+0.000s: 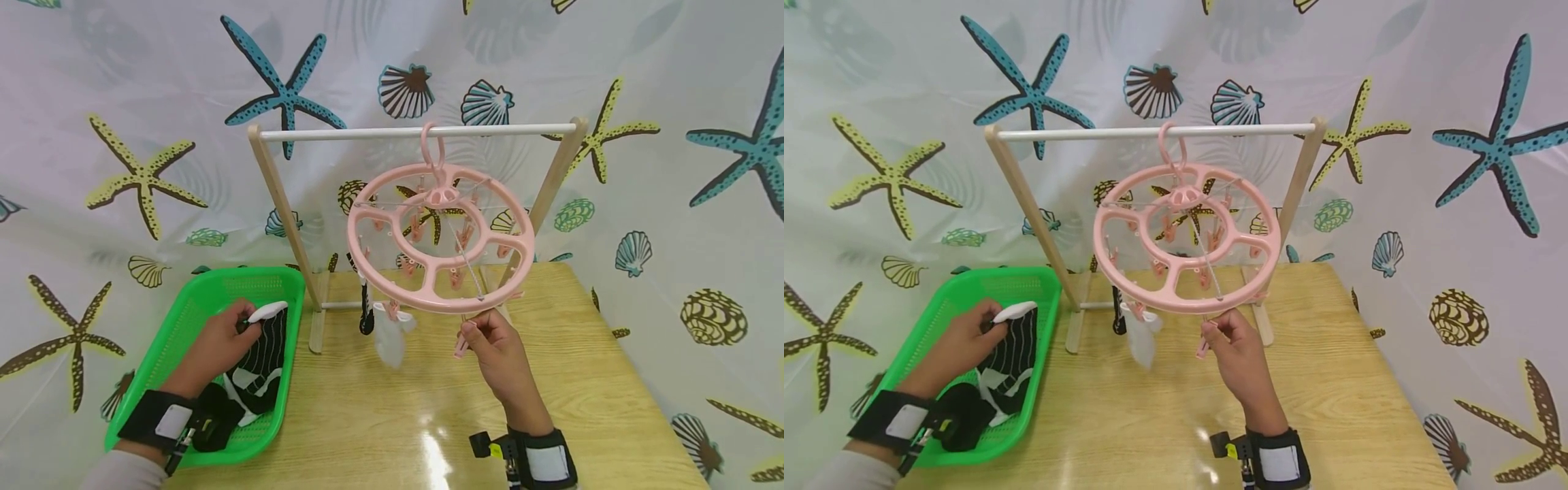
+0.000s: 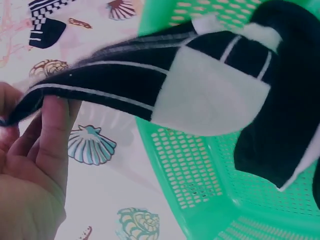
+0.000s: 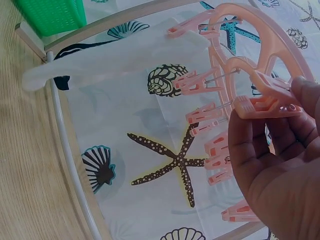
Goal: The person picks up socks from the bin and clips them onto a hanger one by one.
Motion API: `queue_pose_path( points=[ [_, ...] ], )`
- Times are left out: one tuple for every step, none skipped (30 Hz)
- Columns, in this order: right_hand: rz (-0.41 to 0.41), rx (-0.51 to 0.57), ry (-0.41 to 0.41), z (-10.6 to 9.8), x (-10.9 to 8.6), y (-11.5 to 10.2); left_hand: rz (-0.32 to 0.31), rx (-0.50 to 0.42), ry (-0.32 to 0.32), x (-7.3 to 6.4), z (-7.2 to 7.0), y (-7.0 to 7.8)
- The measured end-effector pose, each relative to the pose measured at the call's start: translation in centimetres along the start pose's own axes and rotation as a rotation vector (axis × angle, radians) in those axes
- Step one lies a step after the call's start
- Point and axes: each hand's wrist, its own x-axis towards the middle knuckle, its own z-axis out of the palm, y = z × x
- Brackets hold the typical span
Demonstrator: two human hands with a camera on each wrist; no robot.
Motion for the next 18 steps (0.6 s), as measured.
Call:
queue_pose_path(
  points=[
    [0.002, 0.003, 0.001, 0.0, 0.0, 0.0, -0.002, -0.01, 0.009, 0.1, 0.0, 0.1],
    [0.0, 0.004, 0.001, 0.0, 0.0, 0.1, -0.003, -0.022, 0.016, 0.1, 0.0, 0.3],
    [-0.002, 0.005, 0.001, -0.1, 0.0, 0.1, -0.004, -0.029, 0.023, 0.2, 0.0, 0.4],
    [-0.003, 0.008, 0.0, -0.1, 0.0, 0.1, -0.011, -0.027, 0.027, 0.3, -0.1, 0.4],
    [-0.005, 0.01, -0.001, -0.1, 0.0, 0.1, -0.015, -0.015, 0.035, 0.3, -0.1, 0.4],
    [-0.008, 0.012, -0.001, -0.1, 0.0, 0.1, -0.025, -0.003, 0.036, 0.3, -0.2, 0.3],
    [-0.009, 0.016, 0.0, -0.1, -0.1, 0.1, -0.033, 0.016, 0.041, 0.4, -0.3, 0.1],
    [-0.015, 0.021, -0.004, -0.1, -0.1, 0.1, -0.042, 0.044, 0.047, 0.4, -0.3, -0.1],
    [-0.019, 0.027, -0.007, -0.1, -0.1, 0.1, -0.058, 0.075, 0.05, 0.4, -0.3, -0.5],
    [-0.026, 0.031, -0.013, -0.2, -0.1, 0.1, -0.071, 0.108, 0.049, 0.4, -0.3, -1.1],
    [-0.032, 0.037, -0.017, -0.2, -0.1, 0.1, -0.083, 0.139, 0.043, 0.4, -0.3, -1.8],
    [-0.036, 0.04, -0.021, -0.2, -0.1, 0.1, -0.097, 0.164, 0.035, 0.3, -0.3, -2.5],
    [-0.042, 0.042, -0.023, -0.2, -0.1, 0.1, -0.113, 0.191, 0.022, 0.3, -0.2, -3.2],
    [-0.047, 0.045, -0.027, -0.2, -0.1, 0.2, -0.128, 0.223, 0.004, 0.3, -0.1, -4.0],
    [-0.048, 0.042, -0.027, -0.2, -0.1, 0.2, -0.142, 0.251, -0.016, 0.2, -0.1, -4.7],
    [-0.051, 0.039, -0.028, -0.2, -0.1, 0.2, -0.155, 0.287, -0.034, 0.1, 0.1, -5.4],
    [-0.049, 0.037, -0.026, -0.2, -0.1, 0.1, -0.166, 0.328, -0.048, 0.0, 0.2, -6.0],
    [-0.049, 0.033, -0.024, -0.2, 0.0, 0.1, -0.175, 0.375, -0.05, -0.1, 0.3, -6.4]
  ],
)
